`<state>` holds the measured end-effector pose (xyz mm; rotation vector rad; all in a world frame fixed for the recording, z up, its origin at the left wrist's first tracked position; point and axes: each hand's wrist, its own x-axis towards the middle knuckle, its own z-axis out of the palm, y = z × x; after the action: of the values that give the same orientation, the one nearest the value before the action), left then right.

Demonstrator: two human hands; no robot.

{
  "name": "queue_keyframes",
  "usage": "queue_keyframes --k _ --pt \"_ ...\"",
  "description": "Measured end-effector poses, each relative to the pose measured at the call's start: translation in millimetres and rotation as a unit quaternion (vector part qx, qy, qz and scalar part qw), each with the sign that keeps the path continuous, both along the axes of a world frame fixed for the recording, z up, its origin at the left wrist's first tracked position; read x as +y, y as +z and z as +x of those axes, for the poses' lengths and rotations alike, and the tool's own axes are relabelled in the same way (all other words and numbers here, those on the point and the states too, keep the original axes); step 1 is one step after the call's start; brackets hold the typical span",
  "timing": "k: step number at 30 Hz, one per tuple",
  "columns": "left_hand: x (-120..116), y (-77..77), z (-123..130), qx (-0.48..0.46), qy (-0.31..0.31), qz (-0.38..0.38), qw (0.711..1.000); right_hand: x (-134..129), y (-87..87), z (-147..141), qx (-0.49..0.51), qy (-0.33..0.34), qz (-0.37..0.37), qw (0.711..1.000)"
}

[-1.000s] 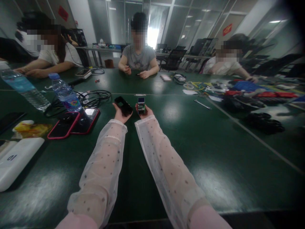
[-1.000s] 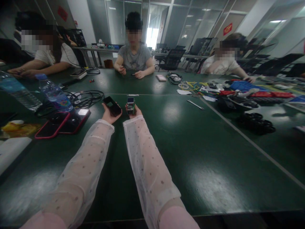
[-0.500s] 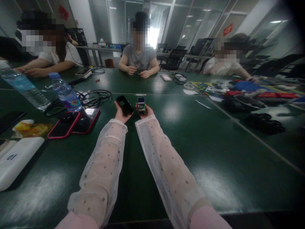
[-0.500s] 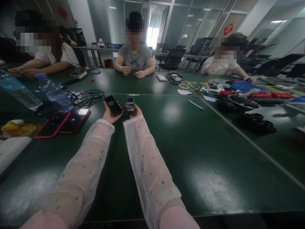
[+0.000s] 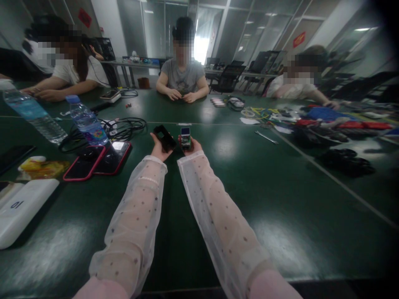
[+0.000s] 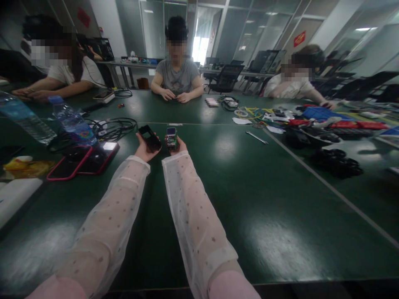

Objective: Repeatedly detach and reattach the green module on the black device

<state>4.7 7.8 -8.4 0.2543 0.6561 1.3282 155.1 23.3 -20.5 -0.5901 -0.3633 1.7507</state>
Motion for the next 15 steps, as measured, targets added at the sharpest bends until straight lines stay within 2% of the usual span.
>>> queue_keyframes --k 10,13,15 --pt "-7 6.5 0 0.005 -0.010 0.003 1.000 -4 9.8 1 -0.022 -0.053 -0.024 0.998" --pt "-11 9.3 0 0.008 -0.020 0.014 1.000 -2 10.4 4 -0.050 -0.064 -0.001 0.997" --pt "-12 9.9 1 0.016 -0.026 0.021 0.999 1 9.9 7 -0.069 -0.066 0.041 0.995"
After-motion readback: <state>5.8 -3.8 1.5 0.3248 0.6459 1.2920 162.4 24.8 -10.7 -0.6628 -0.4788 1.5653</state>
